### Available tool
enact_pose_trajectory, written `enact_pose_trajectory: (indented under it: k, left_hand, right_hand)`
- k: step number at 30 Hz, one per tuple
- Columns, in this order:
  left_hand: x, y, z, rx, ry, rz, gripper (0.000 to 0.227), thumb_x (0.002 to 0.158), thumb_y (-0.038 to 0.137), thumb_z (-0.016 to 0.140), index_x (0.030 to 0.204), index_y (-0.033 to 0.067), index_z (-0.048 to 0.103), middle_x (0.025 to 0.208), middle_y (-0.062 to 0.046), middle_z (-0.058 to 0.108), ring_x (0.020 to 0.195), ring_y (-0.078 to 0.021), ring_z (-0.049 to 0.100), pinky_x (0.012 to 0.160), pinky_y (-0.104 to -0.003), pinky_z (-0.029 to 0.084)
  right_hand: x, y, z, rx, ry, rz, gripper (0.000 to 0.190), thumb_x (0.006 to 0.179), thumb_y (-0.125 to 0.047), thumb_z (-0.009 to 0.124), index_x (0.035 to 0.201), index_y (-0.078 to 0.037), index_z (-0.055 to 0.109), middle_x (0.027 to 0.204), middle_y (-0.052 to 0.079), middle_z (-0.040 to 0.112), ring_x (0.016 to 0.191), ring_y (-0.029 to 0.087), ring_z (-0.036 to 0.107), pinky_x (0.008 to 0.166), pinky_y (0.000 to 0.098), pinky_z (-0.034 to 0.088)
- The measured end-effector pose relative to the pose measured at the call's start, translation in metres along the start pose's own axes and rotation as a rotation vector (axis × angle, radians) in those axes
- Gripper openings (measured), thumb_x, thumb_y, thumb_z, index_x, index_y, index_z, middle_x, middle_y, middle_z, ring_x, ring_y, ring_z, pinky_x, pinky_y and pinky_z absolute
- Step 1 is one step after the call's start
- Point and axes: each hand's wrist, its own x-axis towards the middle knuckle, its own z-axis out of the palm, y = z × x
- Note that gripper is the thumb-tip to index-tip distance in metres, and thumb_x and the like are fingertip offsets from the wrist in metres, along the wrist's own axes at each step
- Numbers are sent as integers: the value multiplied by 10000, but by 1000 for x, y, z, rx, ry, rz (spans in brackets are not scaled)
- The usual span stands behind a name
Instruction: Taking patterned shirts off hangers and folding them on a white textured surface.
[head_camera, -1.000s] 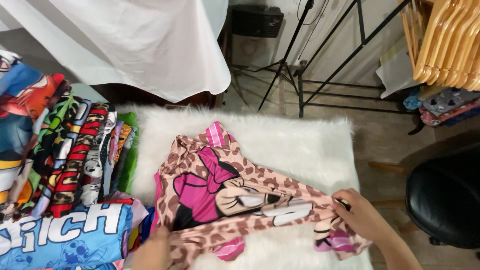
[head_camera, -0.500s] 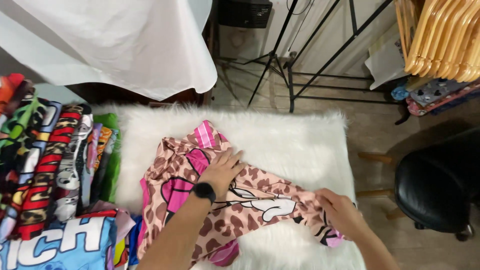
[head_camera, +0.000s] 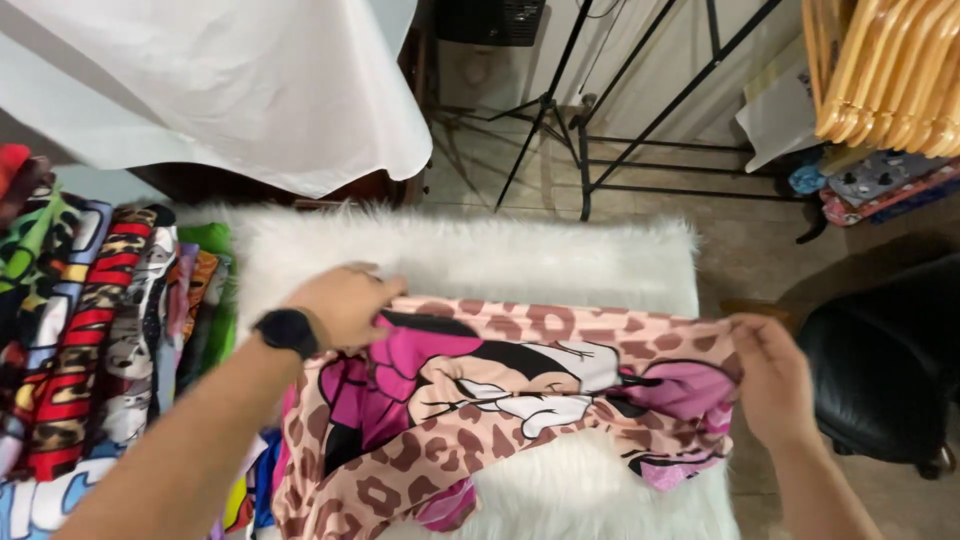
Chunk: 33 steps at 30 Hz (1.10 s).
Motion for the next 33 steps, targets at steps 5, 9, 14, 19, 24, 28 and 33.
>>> enact_pose_trajectory:
  k: [5, 9, 14, 19, 24, 28, 33]
  left_hand:
    - [-34, -56, -24, 220, 75, 11, 423, 723, 291, 750, 1136, 200, 731, 890, -145, 758, 965, -327, 711, 1171, -440, 347]
    - [-49, -68, -62, 340, 146, -220, 415, 680, 405, 818, 1020, 175, 756, 959, -104, 742, 1053, -322, 675, 975, -430, 514]
    - [-43, -75, -67, 415, 209, -416, 265, 836, 310, 765, 1028, 127, 754, 1045, -134, 733, 1028, -325, 710, 901, -441, 567]
    - [-30, -95, -6, 122, 455, -484, 333, 795, 188, 748, 1121, 120, 738, 1096, -182, 717, 970, -393, 699, 854, -489, 564]
    - [-47, -87, 27, -200, 339, -302, 575, 832, 169, 701, 1400, 212, 620, 1050, -195, 728, 933, -405, 706, 863, -489, 556]
    - [-59, -67, 47, 9, 188, -288, 570, 905, 194, 659, 1461, 285, 573, 1014, -153, 735, 859, -376, 721, 803, -478, 577]
    - [-70, -34, 91, 189, -171, -249, 536, 851, 324, 728, 1335, 176, 553, 1287, -51, 613, 1160, -229, 635, 1021, -398, 514]
  right_hand:
    - [16, -73, 12, -240, -181, -215, 268, 972, -198, 664, 1173, -21, 671, 874, 20, 674, 764, 110, 602, 684, 283, 501]
    - [58, -110, 23, -822, -430, -399, 440, 729, -254, 855, 1074, -49, 675, 830, 133, 714, 740, 278, 695, 701, 402, 560]
    - [114, -89, 19, -942, -157, -634, 181, 846, -115, 720, 993, -27, 660, 980, 213, 669, 913, 419, 657, 812, 496, 532]
    - [127, -35, 10, -1088, 51, -597, 176, 818, -68, 709, 973, -15, 644, 1056, 232, 648, 985, 470, 621, 859, 527, 514]
    - [114, -24, 2, -1152, -72, -524, 194, 749, -58, 723, 932, -41, 660, 992, 176, 671, 1025, 432, 616, 902, 523, 513]
    - [109, -5, -8, -1171, -193, -502, 214, 704, -85, 754, 900, -53, 673, 967, 171, 671, 1025, 417, 622, 897, 522, 520]
    - [76, 33, 0, -1240, -317, -483, 241, 774, -96, 721, 1011, -127, 695, 1010, 130, 687, 1046, 368, 649, 908, 487, 538]
